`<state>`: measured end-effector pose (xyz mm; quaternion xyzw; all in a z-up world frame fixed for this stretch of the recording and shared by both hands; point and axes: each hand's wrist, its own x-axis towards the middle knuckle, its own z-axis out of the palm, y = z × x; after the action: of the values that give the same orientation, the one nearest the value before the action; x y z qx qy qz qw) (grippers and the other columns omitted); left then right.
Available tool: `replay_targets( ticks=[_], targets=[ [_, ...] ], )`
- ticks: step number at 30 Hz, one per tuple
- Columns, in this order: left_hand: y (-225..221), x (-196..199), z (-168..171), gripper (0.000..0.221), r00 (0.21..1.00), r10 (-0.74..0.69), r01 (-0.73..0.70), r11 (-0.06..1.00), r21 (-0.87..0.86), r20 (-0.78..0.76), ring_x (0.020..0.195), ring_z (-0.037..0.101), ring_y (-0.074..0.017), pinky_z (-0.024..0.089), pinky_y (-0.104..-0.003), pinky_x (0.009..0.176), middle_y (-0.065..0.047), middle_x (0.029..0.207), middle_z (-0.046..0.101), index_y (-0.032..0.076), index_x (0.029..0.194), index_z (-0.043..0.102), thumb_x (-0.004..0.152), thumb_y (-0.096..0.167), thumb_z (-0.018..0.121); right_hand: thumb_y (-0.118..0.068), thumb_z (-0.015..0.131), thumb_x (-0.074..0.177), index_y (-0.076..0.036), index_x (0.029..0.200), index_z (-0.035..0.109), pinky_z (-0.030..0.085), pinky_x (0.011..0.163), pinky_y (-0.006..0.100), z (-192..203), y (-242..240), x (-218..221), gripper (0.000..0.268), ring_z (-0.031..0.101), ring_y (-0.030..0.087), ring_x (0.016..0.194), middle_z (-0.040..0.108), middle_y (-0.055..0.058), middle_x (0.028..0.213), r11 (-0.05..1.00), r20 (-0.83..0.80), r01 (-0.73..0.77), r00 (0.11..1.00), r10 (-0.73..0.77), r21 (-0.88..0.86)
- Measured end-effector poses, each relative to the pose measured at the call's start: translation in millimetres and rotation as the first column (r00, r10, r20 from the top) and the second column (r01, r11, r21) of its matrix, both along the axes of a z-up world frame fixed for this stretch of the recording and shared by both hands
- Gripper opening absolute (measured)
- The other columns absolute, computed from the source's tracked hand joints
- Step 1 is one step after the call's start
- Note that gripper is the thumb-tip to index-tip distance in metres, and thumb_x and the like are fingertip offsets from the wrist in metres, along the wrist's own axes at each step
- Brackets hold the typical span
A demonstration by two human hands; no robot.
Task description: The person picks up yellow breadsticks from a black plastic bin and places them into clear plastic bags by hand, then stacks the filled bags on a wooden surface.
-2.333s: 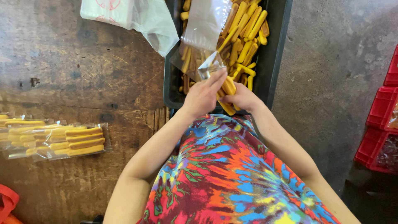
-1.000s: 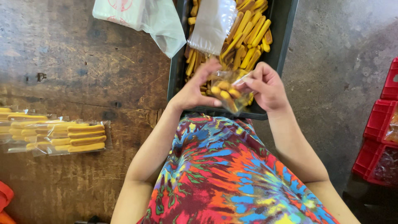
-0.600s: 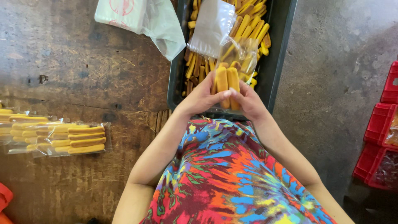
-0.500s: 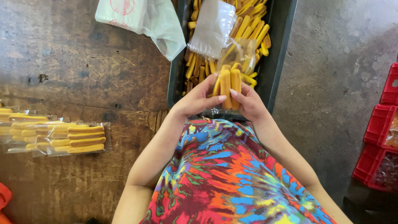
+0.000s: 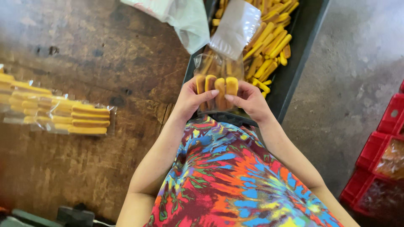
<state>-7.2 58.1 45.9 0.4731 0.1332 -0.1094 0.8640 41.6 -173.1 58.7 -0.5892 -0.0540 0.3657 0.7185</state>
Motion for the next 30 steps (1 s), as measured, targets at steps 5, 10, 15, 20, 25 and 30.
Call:
replay_targets(
  ticks=[5, 10, 15, 20, 25, 30],
  targets=[
    [22.1, -25.5, -13.1, 0.027, 1.000, -0.006, 0.004, 0.998, 0.066, 0.028, 0.096, 0.068, -0.0102, 0.056, -0.028, 0.089, -0.003, 0.104, 0.075, 0.002, 0.110, 0.073, 0.087, 0.009, 0.084, -0.010, 0.070, 0.100, -0.004, 0.116, 0.068, 0.051, 0.098, 0.027, -2.5, 31.9, 7.9, 0.017, 0.065, 0.011, 0.103, 0.072, 0.005, 0.113, 0.975, -0.038, 0.123, 0.992, -0.118, 0.183],
    [43.2, -60.7, -9.8, 0.025, 0.983, 0.169, -0.174, 0.982, 0.070, 0.065, 0.100, 0.067, -0.0082, 0.054, -0.027, 0.093, -0.003, 0.110, 0.073, 0.002, 0.116, 0.073, 0.093, 0.010, 0.077, -0.008, 0.071, 0.105, -0.001, 0.110, 0.066, 0.053, 0.097, 0.033, -1.4, 72.3, 23.8, 0.010, 0.068, 0.018, 0.102, 0.071, 0.010, 0.109, 0.969, -0.019, 0.019, 1.000, -0.015, 0.248],
    [60.6, -90.8, 2.4, 0.017, 0.828, 0.551, -0.550, 0.834, -0.039, 0.104, 0.101, 0.070, -0.0134, 0.055, -0.030, 0.095, -0.010, 0.112, 0.076, -0.002, 0.115, 0.075, 0.102, 0.008, 0.072, -0.014, 0.064, 0.107, -0.006, 0.107, 0.058, 0.057, 0.101, 0.036, 4.8, 120.2, 15.4, 0.010, 0.071, 0.020, 0.106, 0.074, 0.012, 0.110, 0.946, 0.047, -0.274, 0.962, 0.270, 0.171],
    [77.9, -120.3, 9.1, 0.016, 0.746, 0.660, -0.657, 0.751, -0.068, 0.085, 0.100, 0.072, -0.0148, 0.058, -0.027, 0.093, -0.009, 0.105, 0.077, -0.003, 0.109, 0.076, 0.105, 0.009, 0.066, -0.015, 0.054, 0.112, -0.009, 0.114, 0.052, 0.059, 0.091, 0.034, -6.3, 164.4, 2.8, 0.007, 0.073, 0.020, 0.096, 0.072, 0.010, 0.097, 0.903, 0.178, -0.430, 0.890, 0.420, 0.018],
    [107.3, -151.2, 19.0, 0.014, 0.569, 0.741, -0.769, 0.326, 0.550, 0.356, 0.092, 0.071, -0.0154, 0.057, -0.029, 0.079, -0.011, 0.102, 0.076, -0.002, 0.107, 0.075, 0.103, 0.010, 0.071, -0.014, 0.055, 0.113, -0.008, 0.111, 0.053, 0.057, 0.078, 0.029, -32.0, 213.0, -8.3, 0.007, 0.070, 0.014, 0.082, 0.069, 0.006, 0.086, 0.835, 0.198, -0.546, 0.813, 0.548, -0.066],
    [145.8, -182.2, 2.3, 0.017, 0.523, 0.821, -0.681, 0.240, 0.691, 0.230, 0.072, 0.075, -0.0132, 0.060, -0.026, 0.062, -0.009, 0.086, 0.074, 0.002, 0.100, 0.068, 0.106, 0.017, 0.063, -0.019, 0.061, 0.107, -0.006, 0.104, 0.060, 0.053, 0.068, 0.024, -47.7, 290.4, -36.0, 0.013, 0.068, 0.007, 0.075, 0.071, 0.001, 0.078, 0.712, 0.321, -0.639, 0.636, 0.702, -0.292]
  ],
)
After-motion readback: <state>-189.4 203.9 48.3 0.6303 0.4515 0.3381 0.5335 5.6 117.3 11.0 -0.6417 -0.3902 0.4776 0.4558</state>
